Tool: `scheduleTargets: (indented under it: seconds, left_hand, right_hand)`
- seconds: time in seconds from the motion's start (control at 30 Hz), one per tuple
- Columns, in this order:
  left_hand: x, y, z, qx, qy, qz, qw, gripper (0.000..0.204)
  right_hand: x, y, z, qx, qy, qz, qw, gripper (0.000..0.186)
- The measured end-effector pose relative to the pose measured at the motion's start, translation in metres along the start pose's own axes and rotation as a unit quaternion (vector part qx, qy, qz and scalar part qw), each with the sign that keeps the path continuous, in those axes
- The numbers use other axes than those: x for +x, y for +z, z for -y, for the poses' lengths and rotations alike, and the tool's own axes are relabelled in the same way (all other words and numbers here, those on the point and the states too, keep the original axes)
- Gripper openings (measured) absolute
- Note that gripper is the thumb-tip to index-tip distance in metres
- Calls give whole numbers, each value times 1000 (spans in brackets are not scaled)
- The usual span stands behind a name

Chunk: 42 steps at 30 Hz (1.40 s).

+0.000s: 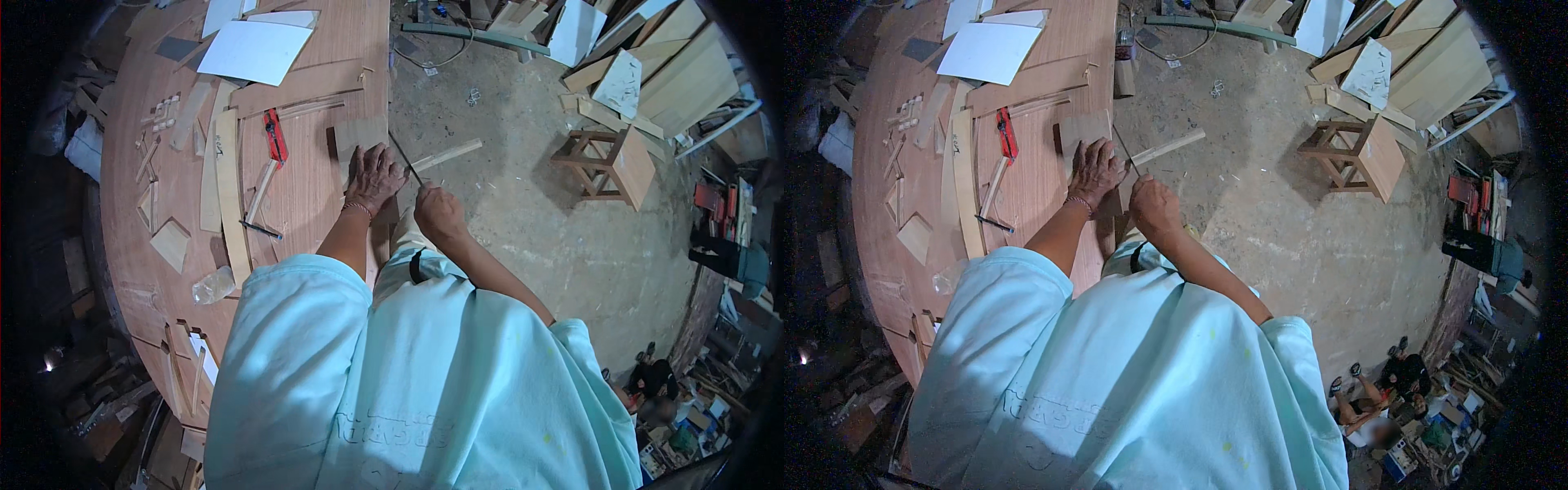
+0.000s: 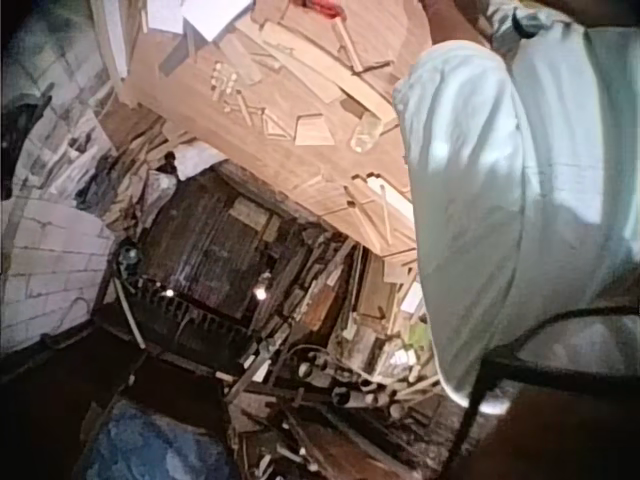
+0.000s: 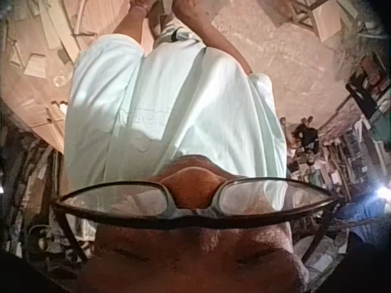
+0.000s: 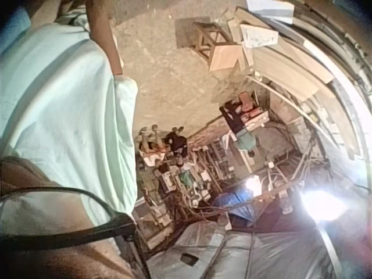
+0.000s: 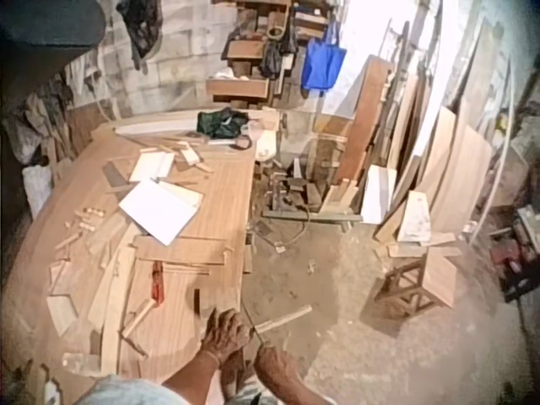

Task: Assembling small wooden frames using glue and cutting wood with a handsaw.

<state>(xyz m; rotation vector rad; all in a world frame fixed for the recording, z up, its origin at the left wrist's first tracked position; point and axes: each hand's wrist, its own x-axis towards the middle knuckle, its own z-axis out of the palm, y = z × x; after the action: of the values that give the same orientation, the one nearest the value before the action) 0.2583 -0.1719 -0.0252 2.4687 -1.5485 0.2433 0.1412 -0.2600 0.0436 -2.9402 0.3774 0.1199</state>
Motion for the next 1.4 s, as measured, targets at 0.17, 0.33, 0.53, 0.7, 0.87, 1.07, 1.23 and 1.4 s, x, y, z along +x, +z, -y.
scheduleTargets:
  seconds: [0.17,0.33,0.53,0.7,0.87,1.07,1.23,1.4]
  left_hand:
    - [-5,-3,6,1,0,87,996,29]
    - [4,0,4,11,16,-36,999,28]
    - [-4,-6,4,11,4,19,1000,33]
    - [0,-10,3,-8,12,165,986,29]
    - [-7,10,9,103,57,85,989,26]
    - [-1,-8,4,18,31,18,999,21]
    - [-3,5,9,89,42,-17,995,21]
    - [4,-21,-3,7,-10,131,991,22]
  right_hand:
    - [-10,-9,9,57,64,22,996,16]
    - [29,3,-2,114,39,39,992,17]
    - [3,3,9,61,-15,-17,998,7]
    - [19,8,-1,115,41,-5,992,9]
    - [16,-1,9,118,37,-9,992,12]
    - [10,2,3,148,82,36,985,12]
    - [26,13,5,133,38,8,990,10]
    - [2,0,3,142,95,42,984,13]
